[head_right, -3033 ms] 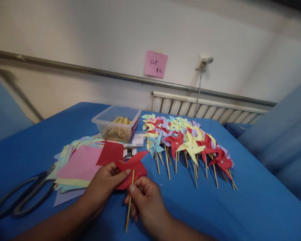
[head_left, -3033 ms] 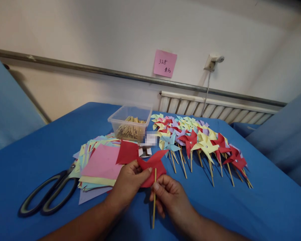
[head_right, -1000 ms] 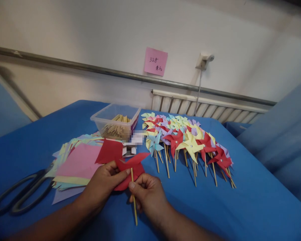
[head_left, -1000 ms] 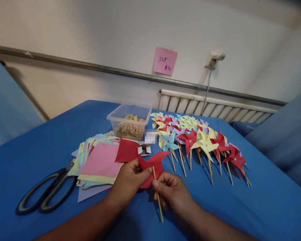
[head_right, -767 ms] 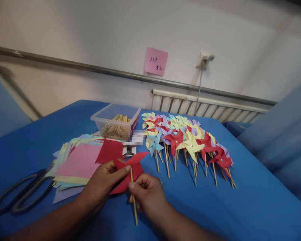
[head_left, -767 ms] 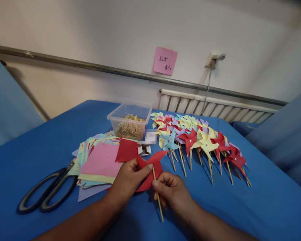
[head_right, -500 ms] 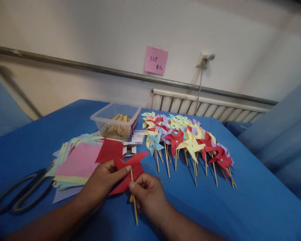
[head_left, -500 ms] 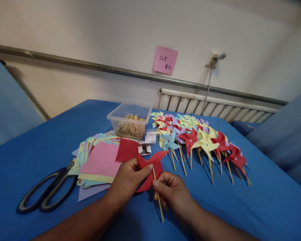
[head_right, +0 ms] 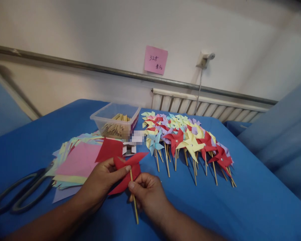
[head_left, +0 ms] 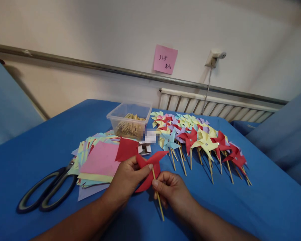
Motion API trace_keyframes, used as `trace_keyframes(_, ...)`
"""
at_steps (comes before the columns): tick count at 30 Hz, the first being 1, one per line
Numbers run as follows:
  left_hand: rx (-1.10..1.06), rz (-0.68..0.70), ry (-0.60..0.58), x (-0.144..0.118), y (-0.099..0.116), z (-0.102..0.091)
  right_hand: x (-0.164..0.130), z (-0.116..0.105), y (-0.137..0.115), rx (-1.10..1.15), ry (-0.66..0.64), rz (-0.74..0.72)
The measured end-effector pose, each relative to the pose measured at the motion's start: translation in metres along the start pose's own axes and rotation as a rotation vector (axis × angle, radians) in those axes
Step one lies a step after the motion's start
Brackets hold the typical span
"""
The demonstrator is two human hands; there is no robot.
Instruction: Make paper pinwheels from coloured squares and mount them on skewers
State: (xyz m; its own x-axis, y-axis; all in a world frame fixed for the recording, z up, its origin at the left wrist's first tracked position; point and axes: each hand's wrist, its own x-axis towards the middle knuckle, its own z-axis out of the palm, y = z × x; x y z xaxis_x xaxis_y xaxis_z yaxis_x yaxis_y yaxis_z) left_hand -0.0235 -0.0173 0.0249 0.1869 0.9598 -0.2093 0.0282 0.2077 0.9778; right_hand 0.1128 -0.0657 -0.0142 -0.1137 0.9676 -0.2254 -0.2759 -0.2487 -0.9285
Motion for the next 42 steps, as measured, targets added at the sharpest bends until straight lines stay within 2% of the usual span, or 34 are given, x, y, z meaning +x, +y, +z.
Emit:
trace_keyframes(7,-0.038,0.009,-0.001,0.0,-0.001,0.002,-0.001,0.0,-0.003,-0.03,0.019,0.032)
trace_keyframes(11,-0.045,0.013,0.0,-0.001,-0.001,0.002,0.001,0.001,-0.002,-0.053,0.078,0.032)
trace_keyframes(21,-0.039,0.064,-0.084,0.002,0.0,-0.005,0.004,-0.002,0.001,-0.213,0.206,-0.158)
trace_keyframes(24,-0.056,0.079,-0.088,0.001,0.001,-0.006,0.006,-0.003,0.0,-0.19,0.203,-0.194)
trace_keyframes(26,-0.047,0.104,-0.06,0.0,0.002,-0.007,0.008,-0.005,-0.001,-0.106,0.18,-0.189)
trace_keyframes(31,-0.023,0.143,0.142,0.001,0.004,-0.01,0.014,-0.008,-0.003,0.048,0.124,-0.104)
trace_keyframes(33,-0.038,0.138,0.154,0.003,0.004,-0.011,0.015,-0.007,-0.004,0.055,0.101,-0.085)
trace_keyframes(36,-0.047,0.095,0.09,0.006,0.004,-0.009,0.015,-0.004,-0.002,0.023,0.06,-0.08)
trace_keyframes(39,-0.064,0.065,-0.021,0.009,0.001,-0.007,0.014,0.0,-0.002,-0.053,0.016,-0.086)
trace_keyframes(42,0.002,0.016,-0.101,0.011,-0.003,-0.007,0.013,0.003,-0.003,-0.105,-0.018,-0.097)
